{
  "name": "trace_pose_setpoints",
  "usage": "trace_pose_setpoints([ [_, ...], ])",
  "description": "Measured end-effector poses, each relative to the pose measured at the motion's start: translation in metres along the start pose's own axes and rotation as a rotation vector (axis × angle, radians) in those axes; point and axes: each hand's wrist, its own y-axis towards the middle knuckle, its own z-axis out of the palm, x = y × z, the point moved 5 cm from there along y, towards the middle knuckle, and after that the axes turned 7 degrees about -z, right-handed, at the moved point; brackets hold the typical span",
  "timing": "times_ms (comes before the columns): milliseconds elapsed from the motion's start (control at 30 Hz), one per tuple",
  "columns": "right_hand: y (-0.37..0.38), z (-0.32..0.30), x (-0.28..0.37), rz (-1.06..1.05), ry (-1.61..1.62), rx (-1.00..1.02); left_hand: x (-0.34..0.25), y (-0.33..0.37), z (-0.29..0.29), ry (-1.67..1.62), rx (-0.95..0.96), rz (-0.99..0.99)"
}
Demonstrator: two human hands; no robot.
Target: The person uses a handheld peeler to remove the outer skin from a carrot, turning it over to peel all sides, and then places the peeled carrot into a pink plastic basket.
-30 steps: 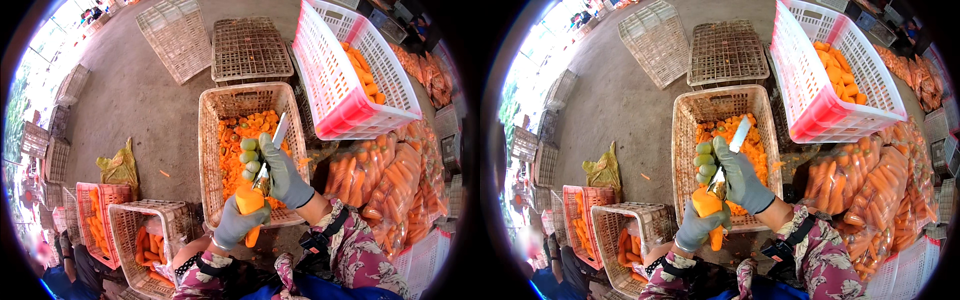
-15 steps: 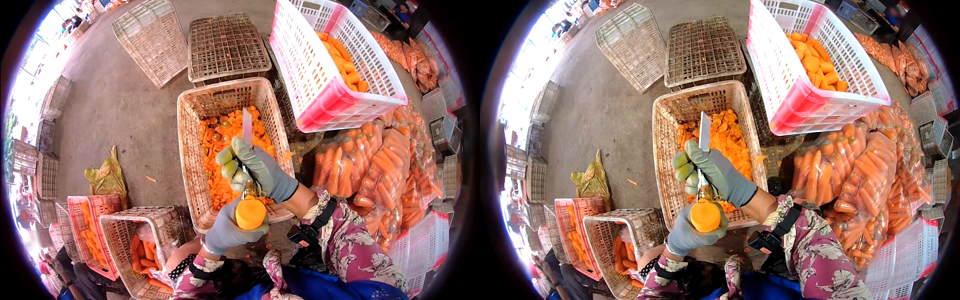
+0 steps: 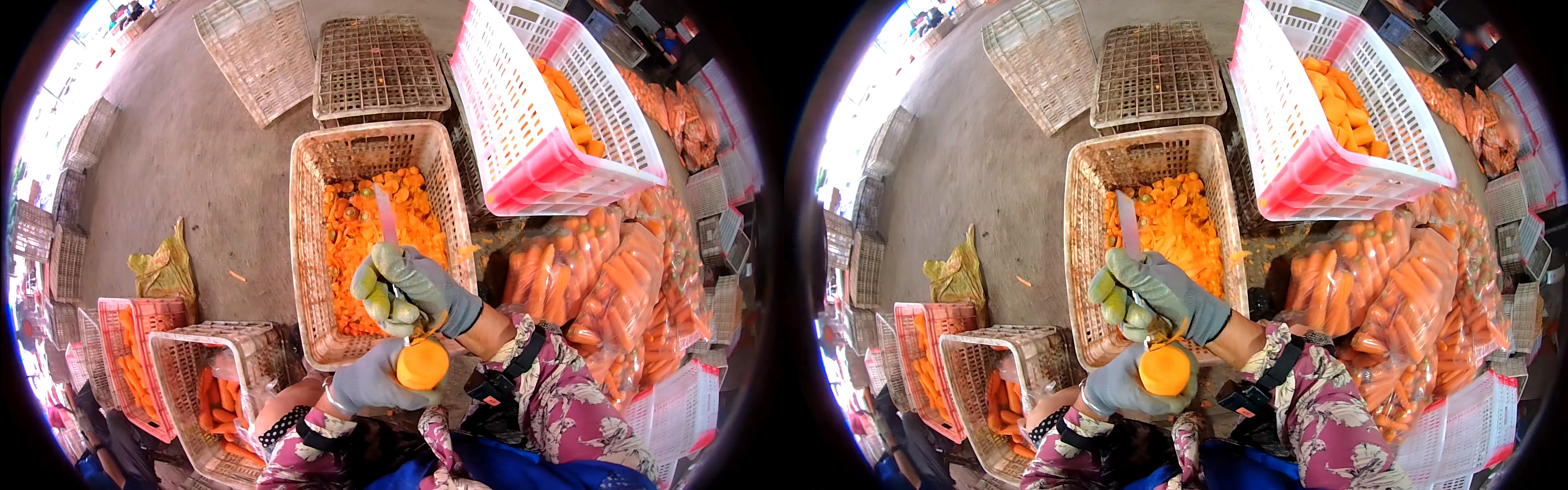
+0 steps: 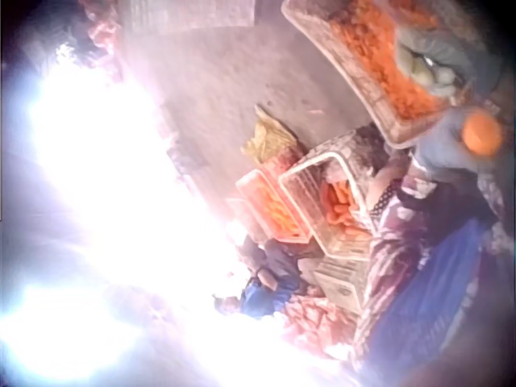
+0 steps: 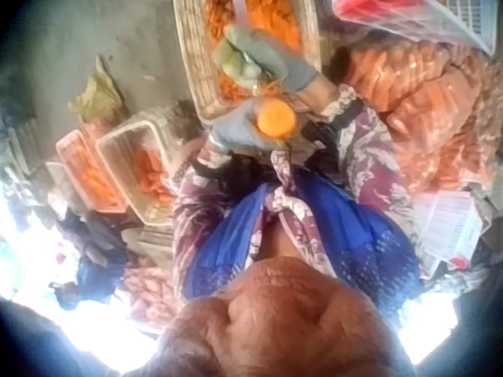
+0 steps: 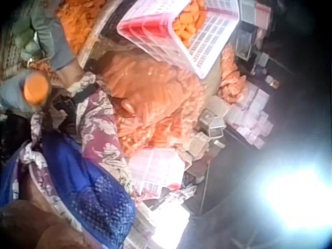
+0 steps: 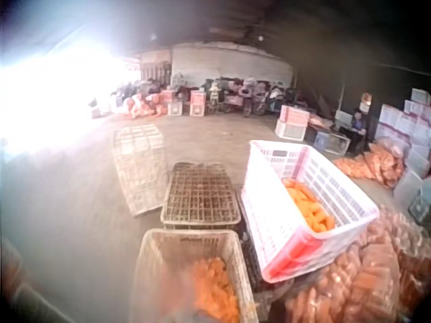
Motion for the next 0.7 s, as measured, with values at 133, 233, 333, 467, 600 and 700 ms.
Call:
trace_pose_setpoints([
  [133,0.01,-0.004,0.001,-0.024,0.146,0.012,-0.004,0.007,0.02,-0.004,0.048,0.003],
  [233,0.009,-0.012,0.016,-0.067,0.084,-0.107,0.009,-0.004,-0.006,-0.28,-0.108,-0.155],
  [333,0.003,-0.016,0.025,-0.127,0.001,-0.175,0.008,-0.01,-0.019,-0.495,-0.215,-0.096],
  [467,0.001,-0.003,0.018,-0.117,-0.114,-0.15,0.014,-0.015,-0.022,-0.594,-0.218,-0.106],
  [600,-0.002,-0.001,0.015,-0.104,-0.184,-0.11,0.019,-0.01,-0.021,-0.616,-0.186,-0.114],
  [700,-0.004,0.004,0.012,-0.075,-0.18,-0.104,0.01,-0.017,-0.015,-0.674,-0.165,-0.115],
])
